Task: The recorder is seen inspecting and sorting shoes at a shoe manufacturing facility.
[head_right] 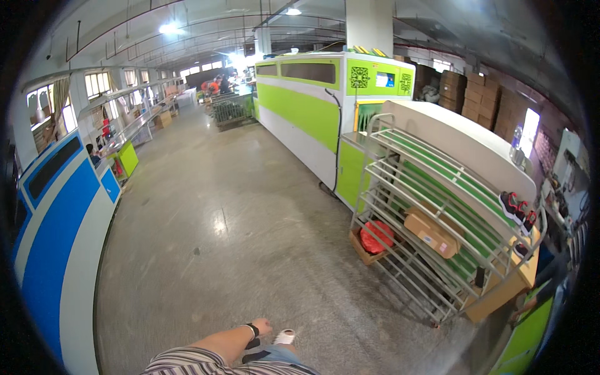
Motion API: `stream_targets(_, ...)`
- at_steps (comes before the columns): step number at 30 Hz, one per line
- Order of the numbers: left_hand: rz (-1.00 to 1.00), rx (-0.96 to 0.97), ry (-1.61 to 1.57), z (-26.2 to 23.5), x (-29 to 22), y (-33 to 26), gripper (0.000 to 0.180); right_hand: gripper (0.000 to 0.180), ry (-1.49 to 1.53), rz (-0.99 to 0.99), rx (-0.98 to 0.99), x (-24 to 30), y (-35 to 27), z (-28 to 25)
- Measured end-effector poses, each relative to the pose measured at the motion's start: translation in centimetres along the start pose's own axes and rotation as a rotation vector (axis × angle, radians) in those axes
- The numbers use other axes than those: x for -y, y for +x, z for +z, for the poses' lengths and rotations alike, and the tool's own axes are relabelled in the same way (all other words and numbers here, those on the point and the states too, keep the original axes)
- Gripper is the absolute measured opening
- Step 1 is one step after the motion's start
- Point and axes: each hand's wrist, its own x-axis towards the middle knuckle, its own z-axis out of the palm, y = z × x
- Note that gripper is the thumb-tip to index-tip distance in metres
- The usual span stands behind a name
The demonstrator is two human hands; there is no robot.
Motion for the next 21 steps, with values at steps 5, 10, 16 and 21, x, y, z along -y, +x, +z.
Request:
stream_targets(5, 0.070, 0.060, 0.040, 0.3, -3.8, 5.5, 0.046, 0.038, 0.121, 0.065, -0.029, 0.9, -2.5, -1.4)
stream_targets(10, 0.120, 0.145, 0.226, -0.3, -6.6, 10.5, 0.047, 0.039, 0.222, 0.119, -0.067, 3.7, -3.6, -2.9)
stream_targets(16, 0.163, 0.304, 0.235, -4.8, -12.1, 17.0, 0.045, 0.041, 0.307, 0.122, -0.089, 9.4, -1.9, -5.8)
stream_targets(21, 0.223, 0.212, 0.025, -7.7, -15.5, 19.2, 0.047, 0.043, 0.398, 0.144, -0.089, 13.5, -1.2, -5.6)
